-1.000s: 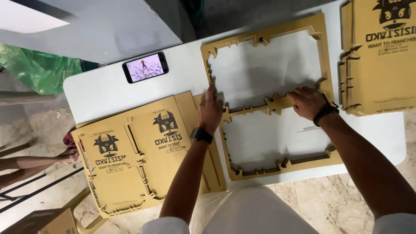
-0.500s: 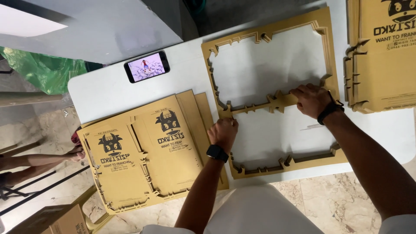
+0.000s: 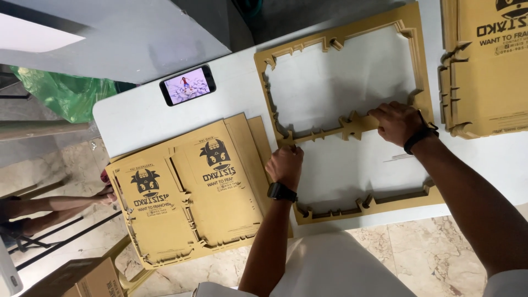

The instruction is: Removing waste cardboard frames from die-cut templates and folding the edges to prepare them for assembly.

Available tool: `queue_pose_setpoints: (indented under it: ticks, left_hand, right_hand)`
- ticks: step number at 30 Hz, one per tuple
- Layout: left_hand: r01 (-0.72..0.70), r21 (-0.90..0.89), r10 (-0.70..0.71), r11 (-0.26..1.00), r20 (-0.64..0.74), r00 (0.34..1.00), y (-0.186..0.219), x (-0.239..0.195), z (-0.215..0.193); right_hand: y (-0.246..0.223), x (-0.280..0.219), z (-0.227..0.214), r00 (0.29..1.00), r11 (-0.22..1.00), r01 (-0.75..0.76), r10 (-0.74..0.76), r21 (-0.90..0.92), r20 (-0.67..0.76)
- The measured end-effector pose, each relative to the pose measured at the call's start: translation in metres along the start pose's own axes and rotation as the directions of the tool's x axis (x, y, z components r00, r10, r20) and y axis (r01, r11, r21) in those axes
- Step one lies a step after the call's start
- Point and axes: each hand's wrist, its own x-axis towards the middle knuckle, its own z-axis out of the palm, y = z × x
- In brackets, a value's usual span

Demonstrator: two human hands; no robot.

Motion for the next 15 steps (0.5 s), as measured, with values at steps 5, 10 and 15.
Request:
queue_pose_setpoints:
  ticks: [5,10,15]
  left_hand:
    - [-0.183,0.044,0.188,0.982,-0.179,0.966,0.002,-0.004,-0.026]
    - [-0.450,0.264,0.510,0.853,-0.239,0.826,-0.008,0.025,-0.013]
    - [-0.574,0.401,0.670,0.714,-0.151,0.727,-0.020,0.044,0.013]
  right_hand:
    - [0.001,-0.001,0.006,0.999,1.000,0.008,-0.008,0.009,-0.032]
    - [-0.004,0.002,-0.002,0.999,1.000,-0.020,0.020,0.000,-0.048]
    - [-0.002,0.001,-0.003,1.000,1.000,0.000,0.000,-0.001,-0.010]
